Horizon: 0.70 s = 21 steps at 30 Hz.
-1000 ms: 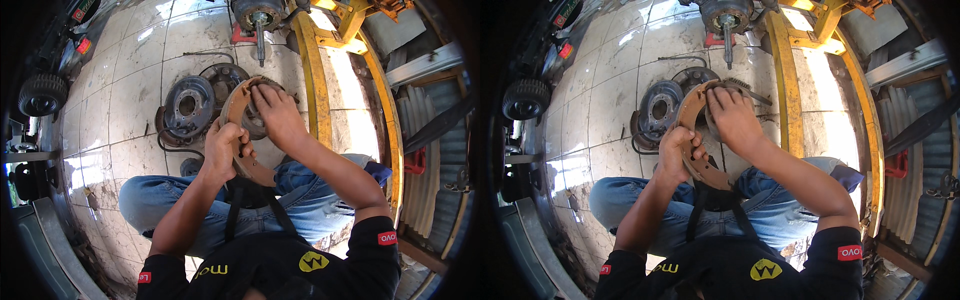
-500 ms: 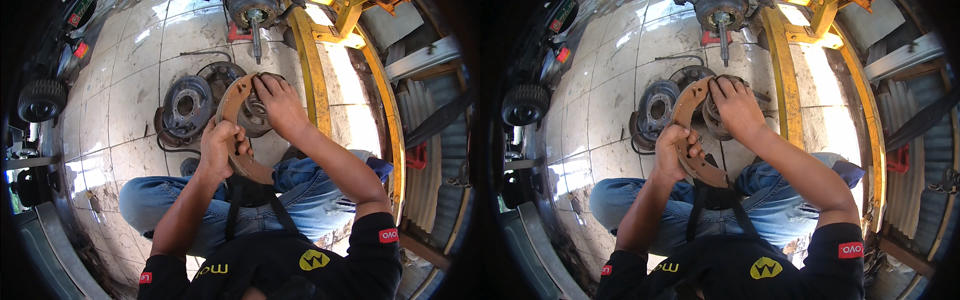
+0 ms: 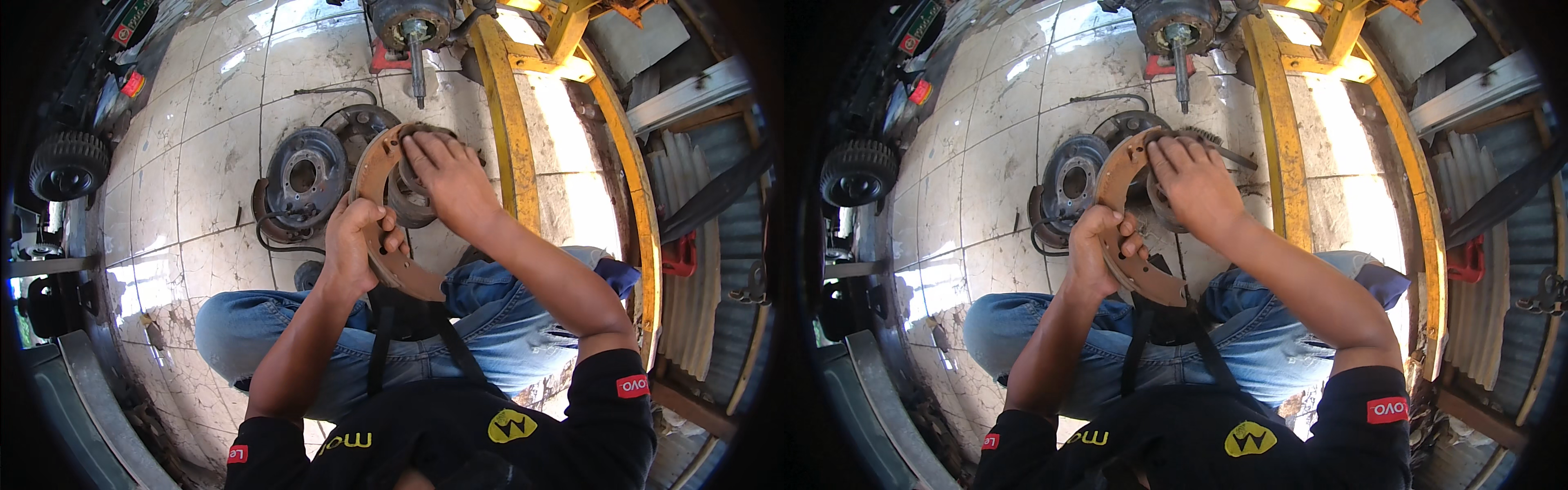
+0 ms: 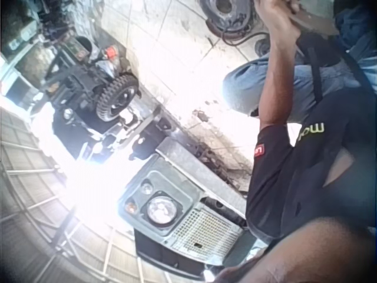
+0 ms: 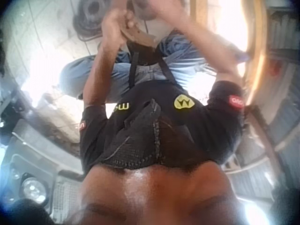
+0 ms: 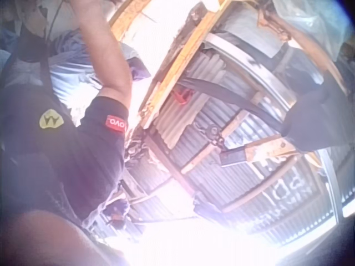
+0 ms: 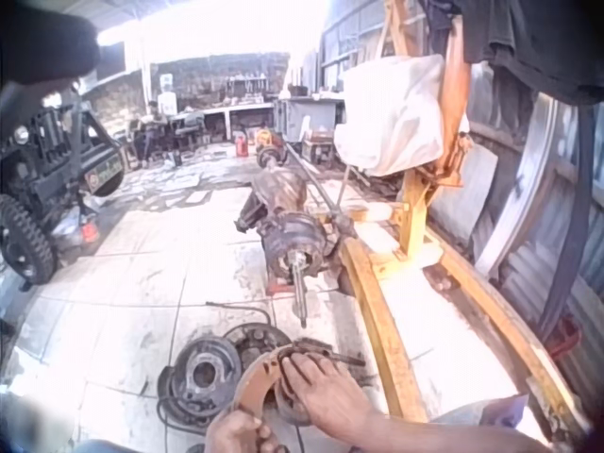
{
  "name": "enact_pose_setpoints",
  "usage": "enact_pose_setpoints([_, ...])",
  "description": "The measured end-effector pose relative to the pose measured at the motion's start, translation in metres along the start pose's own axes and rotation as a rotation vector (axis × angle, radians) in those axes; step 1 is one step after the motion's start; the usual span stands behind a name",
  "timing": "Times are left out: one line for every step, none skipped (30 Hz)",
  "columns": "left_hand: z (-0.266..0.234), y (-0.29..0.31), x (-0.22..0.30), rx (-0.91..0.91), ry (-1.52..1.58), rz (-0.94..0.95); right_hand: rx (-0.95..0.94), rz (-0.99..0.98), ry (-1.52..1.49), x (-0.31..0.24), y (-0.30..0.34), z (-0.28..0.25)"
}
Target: The person sits on the floor and repeatedly rubs a brake shoe against a brake drum to smooth or clean the surface. They rotate the shoe and drum to treat different areas, handling both parts by hand.
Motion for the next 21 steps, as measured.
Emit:
enact_pose_setpoints([0.0,0.0,0.0,0.0,0.0,-0.003,-0.016,0.024,0.004,0.002,-0.001,0.001])
enact_pose_setpoints([0.001,0.001,0.001,0.0,0.001,-0.007,-0.031,0.049,0.008,0.003,-0.001,0.001])
enact_pose_setpoints([0.0,0.001,0.001,0.008,-0.009,-0.005,-0.047,0.073,0.012,0.004,0.0,0.002])
enact_pose_setpoints([0.0,0.001,0.001,0.014,-0.017,-0.003,-0.038,0.043,0.003,-0.002,0.001,0.001])
enact_pose_setpoints([0.0,0.001,0.001,0.02,-0.024,-0.001,-0.029,0.012,-0.007,-0.01,0.003,0.002])
enact_pose_setpoints([0.001,0.0,0.001,0.011,-0.005,-0.003,-0.021,-0.018,-0.016,-0.014,0.004,0.002])
enact_pose_setpoints([-0.001,-0.001,0.0,0.005,0.012,-0.009,-0.026,0.012,0.002,-0.009,0.002,0.002])
enact_pose_setpoints([-0.001,-0.001,0.0,-0.002,0.029,-0.015,-0.031,0.041,0.019,0.001,-0.001,0.003])
enact_pose_setpoints([0.0,0.0,0.0,-0.004,0.016,-0.013,-0.036,0.071,0.036,0.006,-0.003,0.003])
enact_pose_setpoints([0.0,0.001,0.0,-0.005,0.006,-0.009,-0.033,0.061,0.044,0.004,-0.002,0.003])
enact_pose_setpoints([0.001,0.001,0.0,-0.005,-0.005,-0.005,-0.03,0.05,0.053,-0.001,0.001,0.003])
enact_pose_setpoints([0.0,0.0,-0.001,-0.009,0.007,-0.01,-0.026,0.04,0.061,-0.005,0.002,0.003])
enact_pose_setpoints([-0.002,-0.002,-0.001,-0.012,0.019,-0.015,-0.03,0.025,0.047,-0.008,0.001,0.003])
enact_pose_setpoints([-0.003,-0.003,-0.002,-0.015,0.03,-0.02,-0.033,0.009,0.032,-0.011,0.0,0.002])
enact_pose_setpoints([-0.003,-0.002,-0.002,-0.004,0.025,-0.021,-0.037,-0.007,0.017,-0.012,0.0,0.002])
enact_pose_setpoints([-0.001,-0.002,-0.003,0.005,0.018,-0.023,-0.033,0.012,0.028,-0.009,0.0,0.002])
enact_pose_setpoints([0.0,-0.001,-0.002,0.015,0.012,-0.024,-0.029,0.031,0.039,-0.002,-0.002,0.003])
enact_pose_setpoints([0.001,0.0,-0.002,0.009,0.007,-0.029,-0.026,0.05,0.05,0.001,-0.002,0.003])
enact_pose_setpoints([0.003,0.001,-0.002,0.005,0.005,-0.031,-0.03,0.038,0.05,-0.003,-0.001,0.003])
enact_pose_setpoints([0.003,0.001,-0.003,0.0,0.003,-0.034,-0.034,0.026,0.05,-0.01,0.002,0.002])
enact_pose_setpoints([0.001,0.0,-0.004,-0.005,0.032,-0.038,-0.038,0.015,0.05,-0.014,0.003,0.001])
Point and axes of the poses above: each hand's wrist, its own y-axis away from the middle knuckle, its own z-axis out of the palm, x = y × z, the point moved 7 cm from there along -y, towards the middle knuckle, and after that the axes turned 8 degrees about -x, right-handed, at the moved point
